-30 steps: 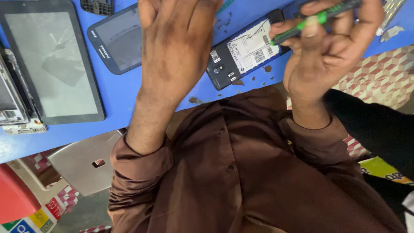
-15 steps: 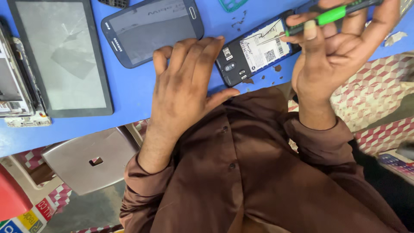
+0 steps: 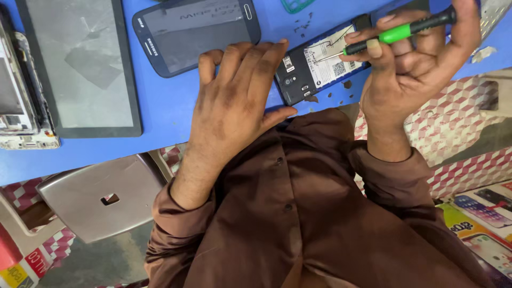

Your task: The person uses a green-handled screwdriver to repeatedly pry and scrape along the edges of a smartphone's back cover. The person holds the phone steady with the left hand while working the tool around the perimeter, attempting to separate the cover from the chassis.

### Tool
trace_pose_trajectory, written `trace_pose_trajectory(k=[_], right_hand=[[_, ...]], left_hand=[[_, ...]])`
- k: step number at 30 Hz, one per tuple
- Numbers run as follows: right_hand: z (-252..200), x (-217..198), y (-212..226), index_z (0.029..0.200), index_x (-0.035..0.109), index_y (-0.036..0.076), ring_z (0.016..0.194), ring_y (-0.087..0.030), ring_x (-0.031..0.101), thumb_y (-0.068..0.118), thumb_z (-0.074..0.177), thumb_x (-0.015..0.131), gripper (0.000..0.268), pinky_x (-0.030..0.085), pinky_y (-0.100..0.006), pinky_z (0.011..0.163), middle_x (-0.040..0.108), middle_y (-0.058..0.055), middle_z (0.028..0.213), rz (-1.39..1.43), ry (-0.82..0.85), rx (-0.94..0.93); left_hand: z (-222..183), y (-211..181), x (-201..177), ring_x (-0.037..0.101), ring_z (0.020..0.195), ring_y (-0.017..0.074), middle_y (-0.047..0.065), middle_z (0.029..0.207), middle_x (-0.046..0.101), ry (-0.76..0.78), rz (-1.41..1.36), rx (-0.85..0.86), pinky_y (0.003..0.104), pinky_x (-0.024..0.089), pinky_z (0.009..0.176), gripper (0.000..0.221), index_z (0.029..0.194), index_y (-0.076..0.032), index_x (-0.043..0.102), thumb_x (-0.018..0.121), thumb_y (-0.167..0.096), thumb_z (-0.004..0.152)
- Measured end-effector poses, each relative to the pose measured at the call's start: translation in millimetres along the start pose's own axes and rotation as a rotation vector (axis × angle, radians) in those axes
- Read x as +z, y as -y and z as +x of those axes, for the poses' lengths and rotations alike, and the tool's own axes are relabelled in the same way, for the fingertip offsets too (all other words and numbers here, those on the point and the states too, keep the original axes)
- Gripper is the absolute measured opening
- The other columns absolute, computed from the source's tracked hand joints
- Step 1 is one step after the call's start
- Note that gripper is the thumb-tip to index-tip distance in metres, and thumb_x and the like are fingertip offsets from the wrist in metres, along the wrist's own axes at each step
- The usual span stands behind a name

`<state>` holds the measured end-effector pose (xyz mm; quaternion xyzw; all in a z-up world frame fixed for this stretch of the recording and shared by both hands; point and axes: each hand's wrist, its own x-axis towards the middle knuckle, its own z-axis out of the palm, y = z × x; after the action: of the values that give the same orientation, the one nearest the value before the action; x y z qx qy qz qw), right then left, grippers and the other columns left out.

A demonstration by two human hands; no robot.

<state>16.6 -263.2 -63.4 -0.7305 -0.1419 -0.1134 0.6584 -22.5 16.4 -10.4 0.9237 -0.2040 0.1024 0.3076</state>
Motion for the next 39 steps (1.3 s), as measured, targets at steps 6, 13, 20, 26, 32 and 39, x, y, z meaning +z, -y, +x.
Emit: trace_pose_trajectory(k=[6, 13, 20, 26, 32, 39], right_hand=[[1, 1, -1, 0.163, 0.021, 0.026, 0.088, -0.027, 0.068, -0.008, 0.117, 0.068, 0.075, 0.067, -0.040, 0.076, 0.061, -0.017, 0.116, -0.033, 0.024, -0.072], [-7, -2, -9, 0.164, 0.019, 0.028, 0.089, -0.025, 0.068, -0.008, 0.115, 0.070, 0.079, 0.067, -0.043, 0.078, 0.063, -0.017, 0.115, 0.005, -0.033, -0.138], [-21, -16, -10, 0.164, 0.018, 0.027, 0.086, -0.026, 0.065, -0.007, 0.116, 0.071, 0.079, 0.066, -0.044, 0.072, 0.063, -0.020, 0.106, 0.133, -0.148, -0.075], [-24, -21, -4, 0.159, 0.017, 0.026, 0.074, -0.030, 0.066, -0.006, 0.115, 0.071, 0.076, 0.067, -0.044, 0.068, 0.063, -0.019, 0.101, 0.069, -0.137, -0.156], [-19, -9, 9, 0.162, 0.017, 0.028, 0.075, -0.030, 0.068, -0.007, 0.112, 0.068, 0.080, 0.065, -0.042, 0.068, 0.063, -0.019, 0.105, -0.018, -0.093, -0.199], [7, 15, 5, 0.162, 0.016, 0.029, 0.078, -0.030, 0.070, -0.007, 0.112, 0.067, 0.080, 0.065, -0.040, 0.071, 0.064, -0.021, 0.109, -0.105, -0.025, -0.221]], left_hand=[[-2, 2, 2, 0.054, 0.127, 0.0252, 0.005, 0.132, 0.063, -0.010, -0.021, 0.019, 0.045, 0.036, 0.106, 0.091, 0.148, -0.004, 0.043, 0.092, -0.044, 0.082], [-2, 3, 2, 0.055, 0.126, 0.0243, 0.004, 0.127, 0.063, 0.004, -0.044, 0.001, 0.046, 0.036, 0.107, 0.091, 0.149, -0.005, 0.043, 0.093, -0.041, 0.084], [-2, 4, 1, 0.054, 0.123, 0.0232, 0.004, 0.127, 0.062, 0.018, -0.060, -0.003, 0.044, 0.036, 0.105, 0.091, 0.150, -0.005, 0.041, 0.091, -0.037, 0.082], [-2, 4, 1, 0.054, 0.125, 0.0234, 0.004, 0.131, 0.061, 0.026, -0.056, -0.016, 0.042, 0.037, 0.104, 0.091, 0.151, -0.005, 0.041, 0.091, -0.037, 0.083], [-1, 4, 1, 0.054, 0.126, 0.0243, 0.004, 0.133, 0.061, 0.027, -0.048, -0.028, 0.043, 0.038, 0.105, 0.093, 0.151, -0.005, 0.042, 0.092, -0.040, 0.081], [-1, 4, 2, 0.055, 0.128, 0.0250, 0.005, 0.129, 0.060, 0.022, -0.023, -0.019, 0.044, 0.038, 0.105, 0.094, 0.152, -0.004, 0.041, 0.093, -0.042, 0.084]])
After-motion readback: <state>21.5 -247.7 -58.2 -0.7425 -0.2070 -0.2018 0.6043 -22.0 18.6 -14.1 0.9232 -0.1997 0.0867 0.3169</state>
